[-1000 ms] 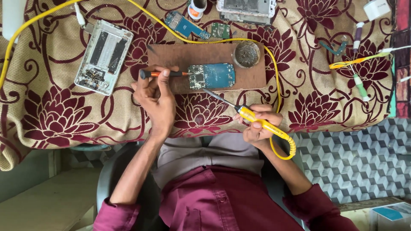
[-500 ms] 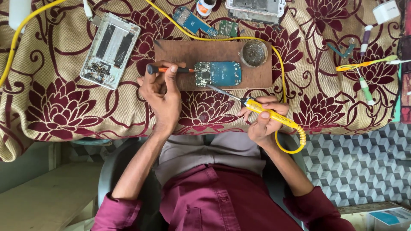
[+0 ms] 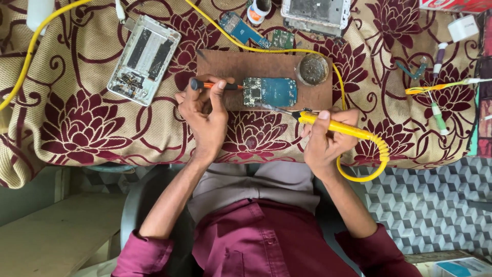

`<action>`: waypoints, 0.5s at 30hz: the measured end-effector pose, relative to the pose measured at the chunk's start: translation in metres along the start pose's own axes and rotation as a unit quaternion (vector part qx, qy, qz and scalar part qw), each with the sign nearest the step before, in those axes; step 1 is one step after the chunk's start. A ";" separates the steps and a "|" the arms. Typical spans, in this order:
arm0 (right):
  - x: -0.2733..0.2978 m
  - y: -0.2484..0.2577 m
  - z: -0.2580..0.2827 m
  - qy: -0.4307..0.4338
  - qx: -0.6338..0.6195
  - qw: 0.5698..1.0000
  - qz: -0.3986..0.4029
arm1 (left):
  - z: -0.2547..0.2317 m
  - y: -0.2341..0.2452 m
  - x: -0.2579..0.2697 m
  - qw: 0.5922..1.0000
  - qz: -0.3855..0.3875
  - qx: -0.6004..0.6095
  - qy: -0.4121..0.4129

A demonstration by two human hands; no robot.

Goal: The person solders a blue circuit board using a soldering iron and solder wire. They repeatedly apply solder to various points on the board while holding it steady with a screwdriver.

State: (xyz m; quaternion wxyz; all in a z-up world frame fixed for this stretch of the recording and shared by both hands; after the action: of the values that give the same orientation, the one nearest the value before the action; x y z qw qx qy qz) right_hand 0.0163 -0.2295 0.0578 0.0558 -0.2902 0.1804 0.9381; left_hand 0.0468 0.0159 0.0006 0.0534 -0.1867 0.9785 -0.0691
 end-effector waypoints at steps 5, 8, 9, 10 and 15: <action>-0.010 -0.008 0.003 -0.039 0.001 0.998 -0.054 | -0.006 -0.002 -0.001 1.000 -0.005 0.002 0.013; -0.002 -0.011 0.003 -0.036 0.008 0.995 -0.092 | -0.018 0.001 -0.002 0.991 -0.020 -0.120 -0.056; 0.004 -0.013 0.005 -0.031 0.010 0.994 -0.101 | -0.023 0.001 0.000 0.979 -0.023 -0.180 -0.097; 0.010 -0.014 0.006 -0.037 -0.016 0.993 -0.112 | -0.022 0.003 0.001 0.980 -0.022 -0.177 -0.084; 0.029 -0.017 -0.001 -0.103 -0.028 0.980 -0.169 | -0.017 0.000 0.002 0.989 -0.012 -0.127 -0.073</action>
State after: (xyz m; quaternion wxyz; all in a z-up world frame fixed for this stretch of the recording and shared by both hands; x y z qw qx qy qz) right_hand -0.0036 -0.2135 0.0357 0.2235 -0.2200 0.0956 0.9447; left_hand 0.0428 0.0177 0.0175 0.1000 -0.2083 0.9705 0.0693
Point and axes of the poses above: each hand's wrist, its own x-axis away from the middle knuckle, its own y-axis out of the back of the hand, z = x × y, the point moved 5 cm from there along -x, towards the middle knuckle, and after that the axes turned 6 degrees about y, right-handed, at the moved point
